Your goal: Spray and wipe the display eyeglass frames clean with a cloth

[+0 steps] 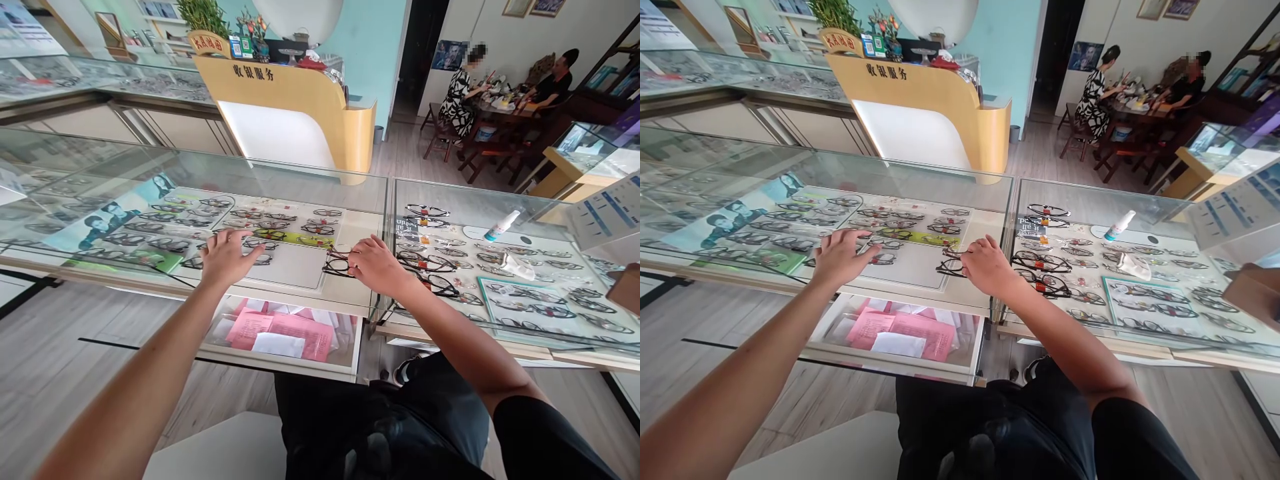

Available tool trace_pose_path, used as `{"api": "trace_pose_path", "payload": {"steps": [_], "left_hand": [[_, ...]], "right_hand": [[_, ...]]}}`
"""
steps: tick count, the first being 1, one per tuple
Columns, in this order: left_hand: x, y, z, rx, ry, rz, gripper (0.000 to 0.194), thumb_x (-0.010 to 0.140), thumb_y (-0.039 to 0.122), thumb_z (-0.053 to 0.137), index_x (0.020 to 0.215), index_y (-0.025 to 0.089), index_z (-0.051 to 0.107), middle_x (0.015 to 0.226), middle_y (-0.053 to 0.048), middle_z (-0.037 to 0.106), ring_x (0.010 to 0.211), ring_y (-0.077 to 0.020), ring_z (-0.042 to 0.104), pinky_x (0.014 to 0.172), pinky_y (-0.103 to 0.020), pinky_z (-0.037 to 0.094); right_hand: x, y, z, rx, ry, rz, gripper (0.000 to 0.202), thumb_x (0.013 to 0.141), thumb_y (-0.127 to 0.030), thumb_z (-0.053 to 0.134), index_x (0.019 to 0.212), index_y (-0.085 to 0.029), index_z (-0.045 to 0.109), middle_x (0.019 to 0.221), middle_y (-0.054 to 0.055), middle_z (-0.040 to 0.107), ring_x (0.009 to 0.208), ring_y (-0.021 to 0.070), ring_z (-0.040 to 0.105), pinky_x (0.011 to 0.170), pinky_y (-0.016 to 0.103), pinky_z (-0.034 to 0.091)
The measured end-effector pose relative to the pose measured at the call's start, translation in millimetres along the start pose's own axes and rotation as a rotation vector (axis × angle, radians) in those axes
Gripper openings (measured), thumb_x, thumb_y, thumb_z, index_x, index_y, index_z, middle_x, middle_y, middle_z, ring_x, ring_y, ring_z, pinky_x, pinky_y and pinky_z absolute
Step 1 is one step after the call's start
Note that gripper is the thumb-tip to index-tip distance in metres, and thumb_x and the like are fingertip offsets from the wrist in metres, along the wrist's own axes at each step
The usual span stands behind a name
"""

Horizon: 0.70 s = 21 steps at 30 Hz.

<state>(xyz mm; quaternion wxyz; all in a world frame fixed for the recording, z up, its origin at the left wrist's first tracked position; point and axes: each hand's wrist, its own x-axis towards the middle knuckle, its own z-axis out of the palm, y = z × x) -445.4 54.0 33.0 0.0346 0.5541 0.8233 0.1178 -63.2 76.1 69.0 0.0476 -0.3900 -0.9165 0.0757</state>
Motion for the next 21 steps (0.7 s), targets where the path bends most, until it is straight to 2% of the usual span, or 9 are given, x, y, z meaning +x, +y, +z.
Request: {"api": "trace_pose_path", "payload": {"steps": [7, 10, 13, 15, 16, 18, 19, 21], "left_hand": [[3.7, -1.2, 2.8, -0.018, 0.037, -0.013, 0.07, 0.101, 0.067, 0.056, 0.158, 0.027, 0.067, 0.174, -0.02, 0.055, 0.165, -0.0512, 0.044, 0.134, -0.07, 0.039], [4.4, -1.4, 2.9, -0.027, 0.044, -0.013, 0.069, 0.1, 0.066, 0.057, 0.156, 0.027, 0.069, 0.173, -0.021, 0.056, 0.165, -0.0519, 0.045, 0.134, -0.072, 0.04], [4.9, -2.1, 4.2, -0.021, 0.038, -0.017, 0.07, 0.1, 0.067, 0.056, 0.156, 0.027, 0.069, 0.172, -0.021, 0.057, 0.164, -0.0517, 0.045, 0.134, -0.071, 0.039], [4.8, -2.9, 5.8, -0.016, 0.041, -0.021, 0.07, 0.1, 0.067, 0.055, 0.156, 0.027, 0.068, 0.172, -0.021, 0.056, 0.164, -0.0511, 0.045, 0.134, -0.07, 0.039], [4.6, -3.2, 6.6, -0.015, 0.043, -0.021, 0.07, 0.1, 0.068, 0.055, 0.156, 0.028, 0.068, 0.173, -0.021, 0.056, 0.164, -0.0508, 0.045, 0.134, -0.07, 0.038], [3.8, -3.8, 7.6, -0.02, 0.048, -0.019, 0.07, 0.1, 0.068, 0.055, 0.156, 0.028, 0.068, 0.174, -0.02, 0.055, 0.164, -0.0507, 0.044, 0.134, -0.071, 0.037], [3.3, -3.9, 7.8, -0.024, 0.05, -0.017, 0.07, 0.099, 0.067, 0.055, 0.156, 0.028, 0.068, 0.174, -0.02, 0.055, 0.164, -0.0507, 0.045, 0.134, -0.071, 0.036], [2.5, -4.1, 7.6, -0.031, 0.054, -0.012, 0.069, 0.1, 0.067, 0.054, 0.155, 0.028, 0.069, 0.174, -0.02, 0.055, 0.162, -0.0509, 0.046, 0.134, -0.072, 0.036]], "right_hand": [[1.7, -1.9, 2.7, -0.055, 0.0, 0.007, 0.027, 0.115, -0.023, 0.062, 0.108, -0.022, 0.088, 0.13, 0.012, 0.086, 0.146, 0.0356, 0.065, 0.144, 0.064, 0.029], [-0.4, -4.3, 0.7, -0.076, 0.026, 0.023, 0.022, 0.114, -0.024, 0.066, 0.111, -0.022, 0.088, 0.144, 0.014, 0.081, 0.152, 0.0374, 0.062, 0.144, 0.067, 0.03], [-12.3, -20.0, -5.9, -0.037, 0.145, 0.017, 0.021, 0.111, -0.029, 0.074, 0.125, -0.019, 0.084, 0.168, 0.02, 0.066, 0.157, 0.04, 0.057, 0.141, 0.068, 0.036], [-26.3, -38.9, -9.5, 0.089, 0.166, -0.076, 0.024, 0.112, -0.03, 0.072, 0.132, -0.018, 0.081, 0.166, 0.02, 0.067, 0.152, 0.0372, 0.062, 0.135, 0.063, 0.046], [-34.2, -49.5, -9.8, 0.182, 0.123, -0.159, 0.023, 0.113, -0.03, 0.072, 0.132, -0.019, 0.08, 0.157, 0.018, 0.073, 0.146, 0.0346, 0.067, 0.129, 0.059, 0.052], [-49.6, -69.6, -5.9, 0.371, -0.048, -0.356, 0.019, 0.114, -0.032, 0.071, 0.128, -0.022, 0.08, 0.137, 0.011, 0.082, 0.128, 0.0284, 0.075, 0.113, 0.047, 0.06], [-56.1, -77.6, -1.3, 0.433, -0.117, -0.417, 0.019, 0.114, -0.033, 0.071, 0.126, -0.022, 0.08, 0.13, 0.01, 0.084, 0.121, 0.0268, 0.077, 0.105, 0.042, 0.061], [-65.0, -88.0, 13.5, 0.494, -0.174, -0.449, 0.016, 0.113, -0.031, 0.072, 0.124, -0.022, 0.079, 0.121, 0.008, 0.085, 0.112, 0.025, 0.078, 0.095, 0.038, 0.058]]}}
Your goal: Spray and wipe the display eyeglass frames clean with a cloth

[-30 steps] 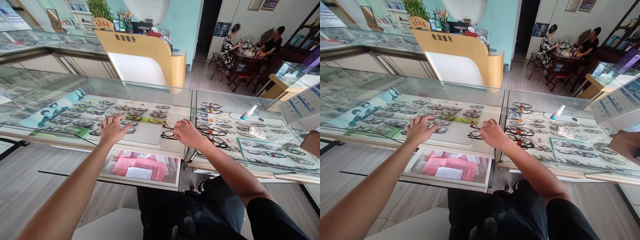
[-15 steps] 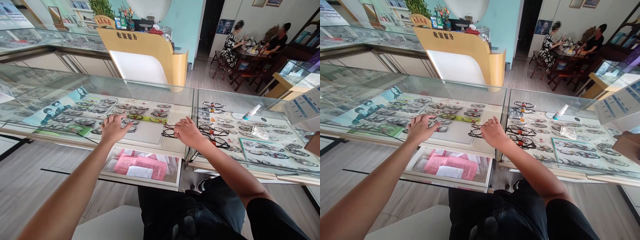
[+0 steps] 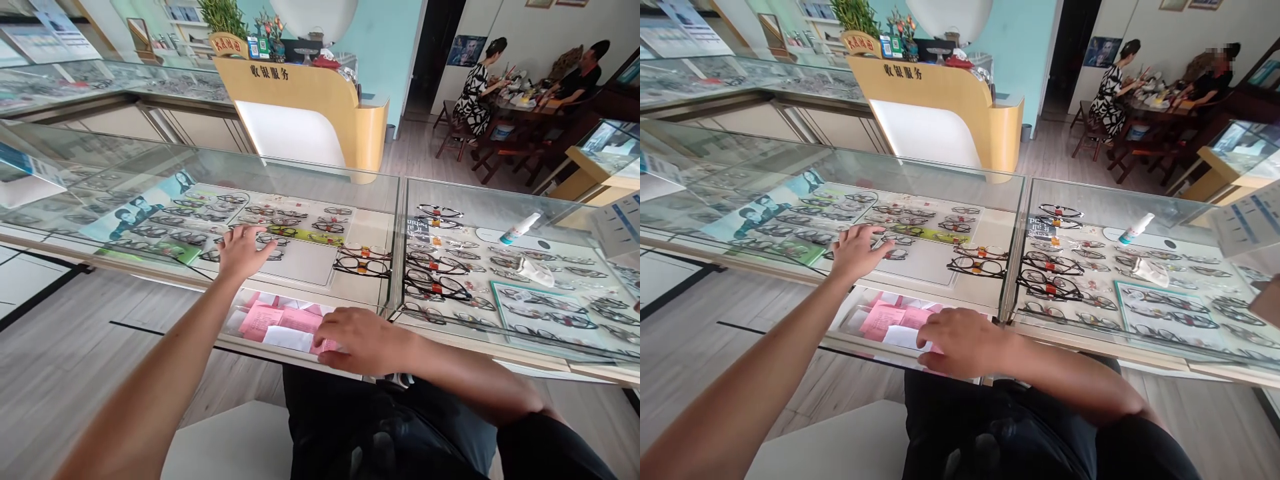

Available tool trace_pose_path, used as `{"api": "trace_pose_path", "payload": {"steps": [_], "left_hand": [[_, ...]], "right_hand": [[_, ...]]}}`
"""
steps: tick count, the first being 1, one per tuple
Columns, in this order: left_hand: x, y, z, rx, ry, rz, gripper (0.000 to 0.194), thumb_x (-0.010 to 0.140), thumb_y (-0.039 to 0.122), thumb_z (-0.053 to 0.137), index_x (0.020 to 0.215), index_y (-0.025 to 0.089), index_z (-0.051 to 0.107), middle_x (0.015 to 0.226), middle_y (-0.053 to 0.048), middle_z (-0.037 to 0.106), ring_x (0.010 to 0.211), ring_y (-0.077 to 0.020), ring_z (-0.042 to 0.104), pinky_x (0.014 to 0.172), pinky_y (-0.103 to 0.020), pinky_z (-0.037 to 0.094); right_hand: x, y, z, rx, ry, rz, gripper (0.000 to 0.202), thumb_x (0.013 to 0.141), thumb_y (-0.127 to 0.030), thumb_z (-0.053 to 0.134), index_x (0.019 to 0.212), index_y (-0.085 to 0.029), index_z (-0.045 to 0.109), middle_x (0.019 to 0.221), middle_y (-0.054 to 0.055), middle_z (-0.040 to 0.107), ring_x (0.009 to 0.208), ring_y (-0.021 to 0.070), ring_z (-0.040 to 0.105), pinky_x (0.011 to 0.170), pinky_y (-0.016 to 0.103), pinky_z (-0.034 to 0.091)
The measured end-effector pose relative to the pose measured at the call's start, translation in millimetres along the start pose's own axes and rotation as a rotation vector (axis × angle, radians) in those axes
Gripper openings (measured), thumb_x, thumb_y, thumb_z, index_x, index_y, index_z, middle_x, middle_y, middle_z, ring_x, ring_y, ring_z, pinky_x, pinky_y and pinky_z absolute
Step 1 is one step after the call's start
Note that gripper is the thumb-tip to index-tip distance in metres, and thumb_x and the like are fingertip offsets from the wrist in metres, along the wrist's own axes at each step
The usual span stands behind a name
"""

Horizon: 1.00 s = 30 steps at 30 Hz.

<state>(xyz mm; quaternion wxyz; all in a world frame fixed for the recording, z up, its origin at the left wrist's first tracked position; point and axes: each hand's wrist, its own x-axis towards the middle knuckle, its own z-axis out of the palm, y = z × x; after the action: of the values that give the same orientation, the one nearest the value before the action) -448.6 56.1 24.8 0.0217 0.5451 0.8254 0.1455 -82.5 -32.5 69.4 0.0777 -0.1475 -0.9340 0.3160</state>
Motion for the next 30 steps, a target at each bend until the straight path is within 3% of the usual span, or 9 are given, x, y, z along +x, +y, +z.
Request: {"api": "trace_pose_path", "payload": {"steps": [4, 8, 12, 15, 17, 19, 22, 26, 30], "left_hand": [[0.4, 0.0, 0.1, 0.001, 0.003, 0.004, 0.068, 0.1, 0.066, 0.053, 0.155, 0.029, 0.07, 0.172, -0.019, 0.057, 0.161, -0.0502, 0.048, 0.133, -0.072, 0.037], [0.8, 1.7, 2.0, 0.031, 0.012, -0.003, 0.068, 0.101, 0.063, 0.052, 0.156, 0.027, 0.068, 0.171, -0.02, 0.058, 0.161, -0.0499, 0.047, 0.132, -0.071, 0.039], [-3.2, 5.3, 2.1, 0.048, 0.019, 0.019, 0.068, 0.103, 0.061, 0.051, 0.158, 0.025, 0.067, 0.172, -0.021, 0.057, 0.161, -0.0488, 0.048, 0.132, -0.068, 0.04], [-6.8, 7.4, 0.8, 0.044, 0.021, 0.022, 0.067, 0.104, 0.06, 0.051, 0.159, 0.024, 0.067, 0.171, -0.021, 0.058, 0.161, -0.0483, 0.048, 0.132, -0.066, 0.04], [-8.4, 7.9, -0.1, 0.034, 0.023, 0.02, 0.065, 0.104, 0.059, 0.052, 0.158, 0.025, 0.067, 0.172, -0.02, 0.058, 0.161, -0.0478, 0.047, 0.132, -0.066, 0.04], [-9.5, 7.7, -0.9, 0.023, 0.02, 0.017, 0.063, 0.105, 0.059, 0.053, 0.157, 0.026, 0.068, 0.172, -0.019, 0.058, 0.162, -0.0476, 0.047, 0.132, -0.065, 0.04], [-10.9, 6.0, -1.2, 0.002, 0.016, 0.016, 0.061, 0.105, 0.058, 0.055, 0.155, 0.027, 0.068, 0.171, -0.018, 0.059, 0.16, -0.0476, 0.049, 0.132, -0.066, 0.041], [-13.1, 1.8, 0.9, -0.02, 0.027, 0.037, 0.059, 0.104, 0.056, 0.058, 0.154, 0.026, 0.068, 0.17, -0.018, 0.06, 0.159, -0.0482, 0.05, 0.13, -0.069, 0.042], [-15.4, -2.3, 2.8, -0.008, 0.035, 0.046, 0.055, 0.105, 0.054, 0.059, 0.153, 0.027, 0.068, 0.17, -0.018, 0.06, 0.159, -0.0477, 0.051, 0.128, -0.069, 0.045]], "right_hand": [[2.1, 20.3, 41.0, 0.06, 0.028, 0.125, 0.029, 0.102, -0.007, 0.067, 0.123, -0.023, 0.079, 0.116, 0.006, 0.085, 0.103, 0.0214, 0.077, 0.088, 0.032, 0.053], [22.4, 50.6, 78.0, 0.048, -0.024, 0.259, 0.029, 0.098, -0.004, 0.068, 0.115, -0.023, 0.082, 0.112, 0.003, 0.087, 0.098, 0.019, 0.079, 0.085, 0.029, 0.054], [71.8, 74.0, 98.6, -0.019, 0.012, 0.346, 0.023, 0.102, -0.008, 0.07, 0.111, -0.024, 0.084, 0.116, 0.003, 0.089, 0.103, 0.0196, 0.081, 0.086, 0.028, 0.058], [120.9, 90.9, 102.7, -0.087, 0.089, 0.403, 0.028, 0.111, -0.012, 0.06, 0.122, -0.023, 0.083, 0.127, 0.007, 0.088, 0.115, 0.0231, 0.08, 0.097, 0.033, 0.059], [153.3, 103.3, 103.5, -0.132, 0.127, 0.443, 0.03, 0.114, -0.015, 0.056, 0.129, -0.021, 0.082, 0.127, 0.01, 0.088, 0.112, 0.0247, 0.081, 0.093, 0.035, 0.059], [182.5, 115.8, 104.6, -0.166, 0.157, 0.46, 0.029, 0.114, -0.016, 0.057, 0.13, -0.02, 0.081, 0.127, 0.01, 0.086, 0.11, 0.0241, 0.079, 0.091, 0.034, 0.058], [217.7, 133.6, 105.8, -0.209, 0.214, 0.468, 0.031, 0.117, -0.019, 0.052, 0.127, -0.019, 0.082, 0.131, 0.012, 0.083, 0.121, 0.0253, 0.074, 0.1, 0.035, 0.057], [249.1, 159.9, 96.8, -0.245, 0.309, 0.532, 0.032, 0.12, -0.024, 0.051, 0.13, -0.02, 0.081, 0.141, 0.014, 0.079, 0.135, 0.027, 0.067, 0.115, 0.039, 0.052], [261.3, 199.2, 71.2, -0.269, 0.416, 0.705, 0.042, 0.122, -0.024, 0.04, 0.141, -0.017, 0.077, 0.156, 0.019, 0.072, 0.148, 0.0312, 0.06, 0.123, 0.045, 0.047]]}}
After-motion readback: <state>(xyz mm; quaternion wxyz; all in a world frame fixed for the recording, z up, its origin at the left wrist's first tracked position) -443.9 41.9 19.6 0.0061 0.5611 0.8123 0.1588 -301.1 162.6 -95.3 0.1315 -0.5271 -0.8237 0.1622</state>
